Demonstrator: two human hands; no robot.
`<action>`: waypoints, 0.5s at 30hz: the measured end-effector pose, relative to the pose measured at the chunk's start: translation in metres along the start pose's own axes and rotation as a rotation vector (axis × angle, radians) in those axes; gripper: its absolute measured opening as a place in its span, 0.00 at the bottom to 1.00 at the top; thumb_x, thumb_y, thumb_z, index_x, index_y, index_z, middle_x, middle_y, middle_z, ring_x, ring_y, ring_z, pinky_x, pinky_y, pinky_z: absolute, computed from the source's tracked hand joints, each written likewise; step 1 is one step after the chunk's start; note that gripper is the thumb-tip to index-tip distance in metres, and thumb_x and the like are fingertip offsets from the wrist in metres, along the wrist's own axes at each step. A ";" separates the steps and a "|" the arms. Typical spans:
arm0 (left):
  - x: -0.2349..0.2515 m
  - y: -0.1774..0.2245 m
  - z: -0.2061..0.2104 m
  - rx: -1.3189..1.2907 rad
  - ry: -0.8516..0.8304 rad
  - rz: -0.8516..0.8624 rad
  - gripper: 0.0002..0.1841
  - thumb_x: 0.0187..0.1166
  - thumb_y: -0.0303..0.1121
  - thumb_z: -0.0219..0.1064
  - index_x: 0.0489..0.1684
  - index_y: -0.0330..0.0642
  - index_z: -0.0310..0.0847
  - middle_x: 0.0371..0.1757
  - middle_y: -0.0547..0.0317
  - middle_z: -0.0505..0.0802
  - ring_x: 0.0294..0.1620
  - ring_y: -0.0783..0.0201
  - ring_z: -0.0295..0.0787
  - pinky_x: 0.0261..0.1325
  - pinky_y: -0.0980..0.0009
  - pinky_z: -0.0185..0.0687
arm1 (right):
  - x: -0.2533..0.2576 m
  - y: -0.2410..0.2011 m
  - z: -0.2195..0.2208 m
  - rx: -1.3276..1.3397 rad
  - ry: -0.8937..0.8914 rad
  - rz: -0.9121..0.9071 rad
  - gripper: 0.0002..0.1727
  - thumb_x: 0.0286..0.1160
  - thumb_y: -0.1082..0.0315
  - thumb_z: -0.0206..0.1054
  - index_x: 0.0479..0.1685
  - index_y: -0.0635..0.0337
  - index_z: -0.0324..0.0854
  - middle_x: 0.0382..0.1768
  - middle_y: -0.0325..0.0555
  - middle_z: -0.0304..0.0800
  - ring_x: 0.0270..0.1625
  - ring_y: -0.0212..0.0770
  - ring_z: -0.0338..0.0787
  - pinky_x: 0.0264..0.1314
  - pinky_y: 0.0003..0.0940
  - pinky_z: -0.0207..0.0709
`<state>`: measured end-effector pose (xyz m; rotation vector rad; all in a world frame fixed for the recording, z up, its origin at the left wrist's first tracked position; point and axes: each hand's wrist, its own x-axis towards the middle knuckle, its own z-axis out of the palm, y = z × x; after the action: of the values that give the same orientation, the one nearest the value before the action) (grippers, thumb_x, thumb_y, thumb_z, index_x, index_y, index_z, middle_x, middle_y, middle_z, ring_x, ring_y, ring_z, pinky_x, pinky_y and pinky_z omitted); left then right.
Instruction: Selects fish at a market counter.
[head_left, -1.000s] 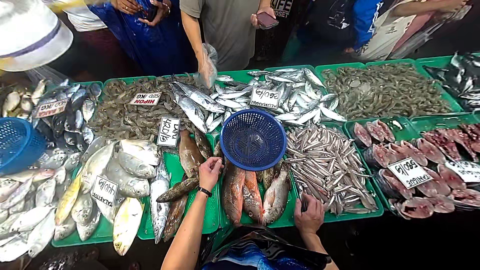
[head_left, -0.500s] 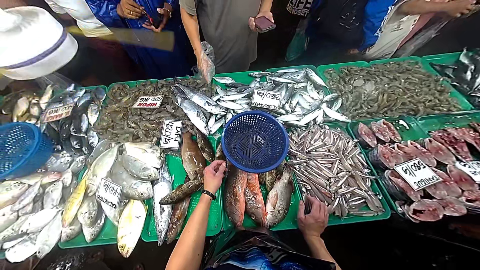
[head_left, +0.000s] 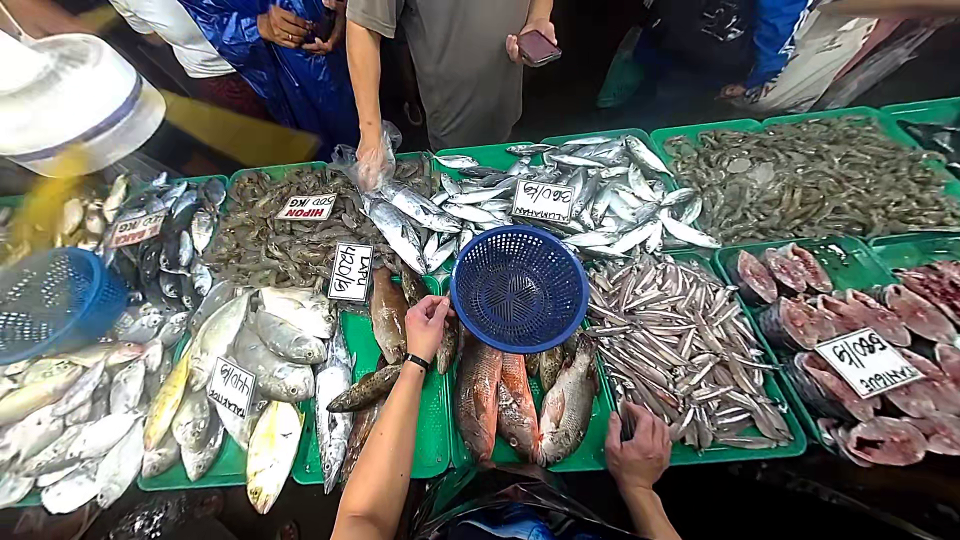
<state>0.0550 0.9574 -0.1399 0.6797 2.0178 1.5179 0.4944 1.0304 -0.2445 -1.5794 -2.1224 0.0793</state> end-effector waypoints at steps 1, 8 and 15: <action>0.003 0.000 0.000 -0.008 0.005 0.005 0.11 0.87 0.34 0.63 0.48 0.39 0.90 0.32 0.59 0.97 0.24 0.67 0.91 0.30 0.71 0.89 | 0.000 0.000 0.000 -0.001 -0.004 0.004 0.29 0.81 0.44 0.53 0.60 0.57 0.88 0.61 0.57 0.91 0.68 0.59 0.86 0.73 0.56 0.73; 0.010 -0.008 0.001 -0.030 0.021 -0.013 0.11 0.86 0.33 0.63 0.51 0.39 0.90 0.32 0.58 0.97 0.22 0.67 0.91 0.28 0.71 0.88 | 0.000 0.003 0.003 -0.011 0.006 -0.006 0.29 0.81 0.43 0.53 0.59 0.57 0.88 0.60 0.55 0.91 0.67 0.57 0.87 0.74 0.54 0.73; 0.032 0.003 -0.004 -0.082 0.077 -0.022 0.11 0.87 0.33 0.64 0.56 0.37 0.88 0.35 0.56 0.97 0.25 0.65 0.91 0.29 0.69 0.88 | 0.001 0.004 0.004 -0.021 0.004 0.002 0.29 0.80 0.43 0.53 0.59 0.57 0.88 0.60 0.55 0.91 0.67 0.57 0.87 0.74 0.54 0.73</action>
<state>0.0285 0.9768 -0.1395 0.5726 1.9997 1.6276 0.4960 1.0333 -0.2489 -1.5925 -2.1254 0.0549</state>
